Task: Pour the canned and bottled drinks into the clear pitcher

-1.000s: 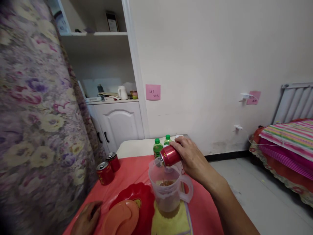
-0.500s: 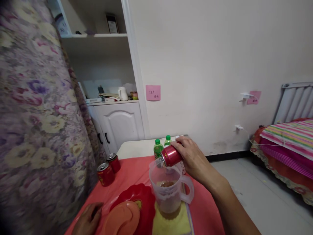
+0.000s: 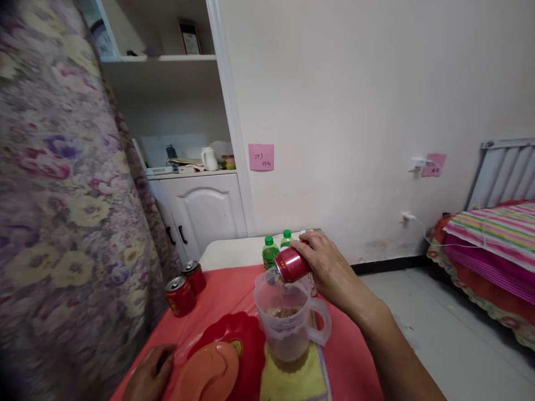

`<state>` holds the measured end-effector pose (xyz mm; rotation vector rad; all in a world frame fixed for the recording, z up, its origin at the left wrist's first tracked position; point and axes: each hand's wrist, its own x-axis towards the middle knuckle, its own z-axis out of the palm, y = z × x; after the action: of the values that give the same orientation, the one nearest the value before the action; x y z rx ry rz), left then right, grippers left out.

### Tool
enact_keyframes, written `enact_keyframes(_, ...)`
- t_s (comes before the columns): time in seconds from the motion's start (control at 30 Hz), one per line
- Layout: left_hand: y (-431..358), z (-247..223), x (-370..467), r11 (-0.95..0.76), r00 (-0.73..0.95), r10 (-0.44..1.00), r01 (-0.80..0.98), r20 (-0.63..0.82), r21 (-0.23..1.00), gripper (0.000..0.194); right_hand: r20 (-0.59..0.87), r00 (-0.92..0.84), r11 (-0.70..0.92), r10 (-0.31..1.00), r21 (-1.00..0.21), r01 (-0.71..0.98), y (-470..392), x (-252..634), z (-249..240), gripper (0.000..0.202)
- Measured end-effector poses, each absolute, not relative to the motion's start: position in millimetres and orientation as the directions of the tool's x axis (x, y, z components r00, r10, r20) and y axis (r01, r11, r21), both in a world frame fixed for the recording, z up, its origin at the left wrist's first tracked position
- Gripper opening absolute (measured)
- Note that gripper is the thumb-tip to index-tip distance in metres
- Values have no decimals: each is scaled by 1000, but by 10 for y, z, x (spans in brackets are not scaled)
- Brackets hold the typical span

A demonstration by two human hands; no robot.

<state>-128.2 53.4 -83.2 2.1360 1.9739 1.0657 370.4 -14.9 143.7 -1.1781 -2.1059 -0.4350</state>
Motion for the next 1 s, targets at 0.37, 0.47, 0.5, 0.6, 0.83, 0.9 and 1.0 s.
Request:
enact_keyframes(0.37,567,-869,-1317,-180,-53,894,866,444,466,34,696,-357,529,623,-38,848,-146,3689,1452,54)
enact_keyframes(0.47,563,-870,-1313,-192,-53,887,862,459,470,33,699,-360,533,618,-36,845,-147,3689,1451,56)
enact_keyframes(0.5,561,-867,-1308,-196,-52,885,860,463,471,32,698,-361,532,619,-35,846,-147,3691,1448,57)
enact_keyframes(0.6,556,-852,-1290,-194,-54,884,861,465,470,31,690,-364,529,626,-32,848,-145,3700,1440,59)
enact_keyframes(0.83,541,-832,-1276,-194,-41,893,864,448,465,34,705,-363,536,609,-28,844,-145,3693,1448,52)
enact_keyframes(0.9,529,-820,-1272,-197,-42,891,861,452,469,33,703,-363,530,612,-24,848,-138,3693,1445,50)
enact_keyframes(1.0,516,-803,-1263,-198,-45,888,861,458,468,32,696,-363,525,619,-22,851,-128,3699,1431,50)
